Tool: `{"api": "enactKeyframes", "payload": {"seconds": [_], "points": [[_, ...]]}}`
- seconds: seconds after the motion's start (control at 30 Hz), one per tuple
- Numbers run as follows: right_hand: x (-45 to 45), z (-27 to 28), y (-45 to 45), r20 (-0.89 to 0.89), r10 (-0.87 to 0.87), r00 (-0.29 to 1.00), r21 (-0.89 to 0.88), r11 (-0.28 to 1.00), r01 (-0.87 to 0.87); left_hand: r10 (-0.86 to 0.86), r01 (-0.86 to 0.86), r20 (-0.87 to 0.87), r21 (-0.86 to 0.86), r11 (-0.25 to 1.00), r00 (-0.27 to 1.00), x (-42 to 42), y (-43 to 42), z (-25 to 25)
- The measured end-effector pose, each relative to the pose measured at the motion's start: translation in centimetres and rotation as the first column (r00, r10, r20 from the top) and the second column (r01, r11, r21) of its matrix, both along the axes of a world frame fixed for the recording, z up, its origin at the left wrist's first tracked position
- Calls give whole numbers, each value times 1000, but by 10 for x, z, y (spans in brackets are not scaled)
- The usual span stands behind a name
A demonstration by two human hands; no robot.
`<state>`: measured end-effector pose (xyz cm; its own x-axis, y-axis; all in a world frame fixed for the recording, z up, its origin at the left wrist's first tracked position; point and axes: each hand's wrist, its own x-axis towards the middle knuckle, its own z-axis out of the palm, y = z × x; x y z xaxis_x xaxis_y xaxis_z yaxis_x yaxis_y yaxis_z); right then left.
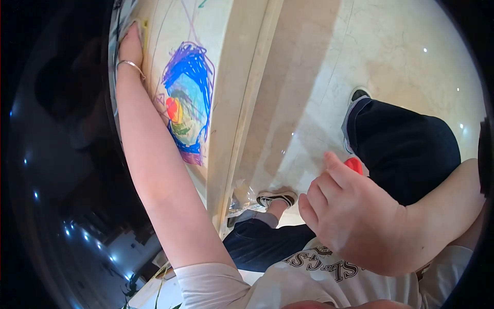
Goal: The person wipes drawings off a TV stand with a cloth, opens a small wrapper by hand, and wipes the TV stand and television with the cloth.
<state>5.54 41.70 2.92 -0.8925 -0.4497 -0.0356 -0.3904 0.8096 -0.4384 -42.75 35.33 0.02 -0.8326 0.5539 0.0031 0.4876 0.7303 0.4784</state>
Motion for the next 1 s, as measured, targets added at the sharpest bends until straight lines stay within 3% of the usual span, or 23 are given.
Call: {"api": "enactKeyframes", "payload": {"seconds": [0.07,0.1,0.2,0.23,0.27,0.37,0.73,1.0], "points": [[-3,5,6,38,46,998,-6,999,-46,-250,243,-41,-127,962,967,9,11,6],[-4,5,8,71,59,996,-2,998,-59,-286,268,-87,-180,947,954,18,12,9],[1,3,11,91,52,994,-3,999,-52,-85,82,-197,-23,996,977,-12,6,-9],[3,2,13,86,40,995,-3,999,-40,115,-109,-169,47,993,979,-14,6,-8],[4,2,17,98,46,994,-5,999,-46,235,-256,152,134,957,960,-36,5,-11],[5,5,33,143,46,989,-10,999,-45,485,-526,262,115,843,834,-49,23,-6],[16,-7,68,210,10,978,-32,999,-3,445,-485,222,184,855,868,-103,62,-4],[10,-16,86,258,-51,965,-149,984,92,422,-461,215,187,867,881,-128,80,2]]}}
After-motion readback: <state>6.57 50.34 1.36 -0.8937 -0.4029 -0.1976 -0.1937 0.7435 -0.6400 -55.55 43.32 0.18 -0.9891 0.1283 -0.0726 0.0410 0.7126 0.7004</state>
